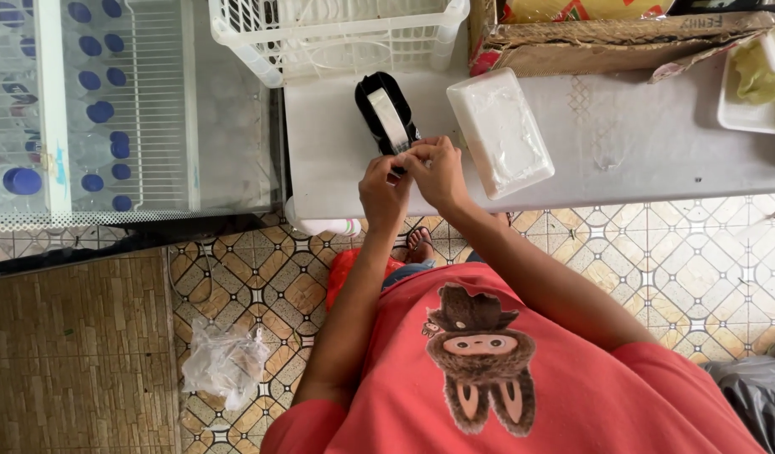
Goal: The person is wrapping halved cabbages in plastic film on foam trays and securing the packaging with adhesive tape.
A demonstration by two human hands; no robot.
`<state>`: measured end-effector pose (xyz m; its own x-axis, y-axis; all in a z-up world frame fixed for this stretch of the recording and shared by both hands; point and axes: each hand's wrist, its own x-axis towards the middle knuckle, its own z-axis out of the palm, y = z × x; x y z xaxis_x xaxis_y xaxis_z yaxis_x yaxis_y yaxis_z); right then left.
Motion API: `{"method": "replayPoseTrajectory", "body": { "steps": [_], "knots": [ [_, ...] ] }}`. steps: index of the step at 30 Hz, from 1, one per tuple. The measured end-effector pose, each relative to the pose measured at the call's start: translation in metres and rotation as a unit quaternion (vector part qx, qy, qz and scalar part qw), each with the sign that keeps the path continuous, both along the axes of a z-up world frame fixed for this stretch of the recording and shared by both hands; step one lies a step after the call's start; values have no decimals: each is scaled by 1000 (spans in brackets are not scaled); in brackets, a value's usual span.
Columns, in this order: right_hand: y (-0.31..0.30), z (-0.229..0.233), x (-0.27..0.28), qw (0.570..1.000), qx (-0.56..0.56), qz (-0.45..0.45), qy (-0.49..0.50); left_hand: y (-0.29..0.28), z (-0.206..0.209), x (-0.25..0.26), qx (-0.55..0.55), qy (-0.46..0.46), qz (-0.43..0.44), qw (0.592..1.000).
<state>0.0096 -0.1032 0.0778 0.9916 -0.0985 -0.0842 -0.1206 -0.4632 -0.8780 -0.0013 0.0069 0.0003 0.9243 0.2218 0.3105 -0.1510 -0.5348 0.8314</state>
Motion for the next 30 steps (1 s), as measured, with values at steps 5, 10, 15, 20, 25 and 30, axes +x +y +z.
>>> {"method": "replayPoseTrajectory", "body": {
  "steps": [5, 10, 15, 20, 25, 30],
  "knots": [
    [-13, -19, -29, 999, -39, 11, -15, 6, 5, 5, -7, 29, -9, 1000],
    [-18, -7, -61, 992, 92, -11, 85, 5, 13, 7, -19, 61, -22, 998],
    [-23, -6, -80, 971, 191, -63, 130, 5, 2, 7, 3, 64, -10, 998],
    [-24, -26, -80, 961, 230, -68, 136, 3, -2, 5, -22, 83, 17, 996],
    [-29, -44, -77, 954, 237, -83, 164, -3, 4, -10, -84, 210, 34, 973],
    [-29, -61, -71, 954, 240, -76, 164, -14, 22, -23, -432, 304, -117, 841]
  ]
}}
